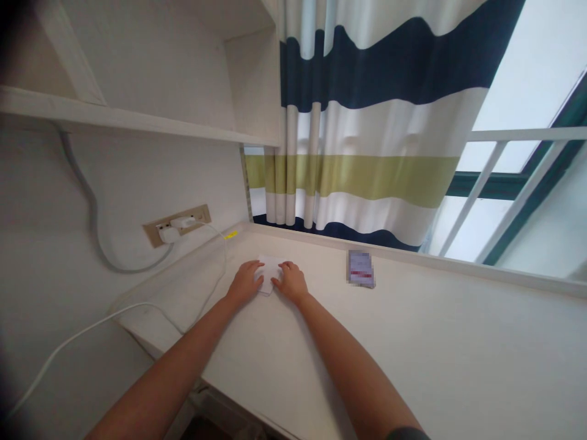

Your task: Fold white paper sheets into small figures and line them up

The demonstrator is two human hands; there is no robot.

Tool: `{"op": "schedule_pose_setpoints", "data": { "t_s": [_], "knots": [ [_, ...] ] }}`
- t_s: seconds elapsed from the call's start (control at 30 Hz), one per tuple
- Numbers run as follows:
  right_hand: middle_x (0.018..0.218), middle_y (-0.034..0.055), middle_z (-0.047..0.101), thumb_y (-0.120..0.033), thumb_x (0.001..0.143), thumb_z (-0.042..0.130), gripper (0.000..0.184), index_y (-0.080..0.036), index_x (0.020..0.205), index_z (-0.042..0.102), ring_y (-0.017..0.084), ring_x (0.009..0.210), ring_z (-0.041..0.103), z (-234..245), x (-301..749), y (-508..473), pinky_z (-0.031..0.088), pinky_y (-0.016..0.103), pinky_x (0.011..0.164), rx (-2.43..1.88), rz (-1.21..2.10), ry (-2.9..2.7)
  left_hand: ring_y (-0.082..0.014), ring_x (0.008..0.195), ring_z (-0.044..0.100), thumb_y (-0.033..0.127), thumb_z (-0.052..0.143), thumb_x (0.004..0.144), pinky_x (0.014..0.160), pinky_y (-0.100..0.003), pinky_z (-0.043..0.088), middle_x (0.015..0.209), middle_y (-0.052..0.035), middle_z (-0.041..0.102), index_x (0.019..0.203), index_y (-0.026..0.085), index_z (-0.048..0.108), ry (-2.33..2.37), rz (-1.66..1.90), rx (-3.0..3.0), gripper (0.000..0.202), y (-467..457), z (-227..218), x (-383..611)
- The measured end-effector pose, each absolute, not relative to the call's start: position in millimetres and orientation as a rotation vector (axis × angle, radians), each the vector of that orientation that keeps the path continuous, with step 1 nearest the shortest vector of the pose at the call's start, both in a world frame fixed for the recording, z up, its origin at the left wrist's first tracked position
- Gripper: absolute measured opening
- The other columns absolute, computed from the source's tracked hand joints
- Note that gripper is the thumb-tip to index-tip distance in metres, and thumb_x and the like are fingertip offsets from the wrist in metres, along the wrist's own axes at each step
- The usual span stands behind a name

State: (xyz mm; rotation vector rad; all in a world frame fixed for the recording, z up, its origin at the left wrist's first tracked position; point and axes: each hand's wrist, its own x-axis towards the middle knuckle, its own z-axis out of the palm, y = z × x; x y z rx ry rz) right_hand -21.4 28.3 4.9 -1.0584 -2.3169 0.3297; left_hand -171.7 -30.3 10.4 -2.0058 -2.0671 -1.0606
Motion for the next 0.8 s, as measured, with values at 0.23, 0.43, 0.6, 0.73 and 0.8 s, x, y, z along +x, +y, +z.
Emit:
{"op": "schedule_pose_setpoints", "data": {
  "t_s": [0.23,0.43,0.6,0.73,0.8],
  "knots": [
    [0.124,0.0151,0.04,-0.043,0.077,0.041,0.046,-0.015,0.114,0.044,0.026,0.113,0.034,2.7,-34.8,31.7,0.024,0.043,0.089,-1.174,0.184,-2.499,-0.0224,0.105,0.044,0.025,0.044,0.073,0.091,-0.034,0.029,0.112,-0.0112,0.051,0.103,0.017,0.055,-2.147,-0.82,-2.037,0.033,-28.7,-5.2,-178.5],
    [0.119,0.0144,0.044,-0.039,0.078,0.041,0.039,-0.017,0.109,0.049,0.027,0.11,0.036,5.1,-36.1,27.9,0.024,0.044,0.087,-1.174,0.159,-2.51,-0.0247,0.104,0.043,0.026,0.044,0.073,0.091,-0.036,0.029,0.112,-0.013,0.051,0.104,0.015,0.055,-2.142,-0.825,-2.06,0.034,-28.3,-4.7,-178.6],
    [0.099,0.0146,0.054,-0.033,0.075,0.046,0.028,-0.016,0.093,0.059,0.027,0.098,0.045,10.9,-42.6,24.8,0.031,0.039,0.081,-1.193,0.22,-2.476,-0.0233,0.102,0.044,0.027,0.043,0.074,0.09,-0.034,0.031,0.112,-0.0118,0.051,0.104,0.015,0.055,-2.13,-0.711,-2.042,0.035,-29.2,-3.8,-178.5],
    [0.082,0.0102,0.059,-0.023,0.073,0.048,0.03,-0.013,0.102,0.053,0.019,0.079,0.054,10.4,-47.5,24.7,0.038,0.031,0.073,-1.114,0.5,-2.34,-0.0205,0.103,0.045,0.028,0.041,0.076,0.09,-0.031,0.031,0.113,-0.01,0.052,0.106,0.016,0.054,-2.115,-0.652,-2.026,0.035,-30.8,-2.3,-177.7],
    [0.078,0.006,0.058,-0.019,0.072,0.048,0.038,-0.015,0.11,0.046,0.015,0.069,0.055,10.0,-48.5,24.1,0.041,0.027,0.067,-1.083,0.654,-2.197,-0.0199,0.103,0.045,0.028,0.041,0.076,0.09,-0.031,0.031,0.113,-0.0105,0.052,0.106,0.015,0.054,-2.113,-0.66,-2.029,0.035,-32.6,0.0,-176.4]
  ]
}}
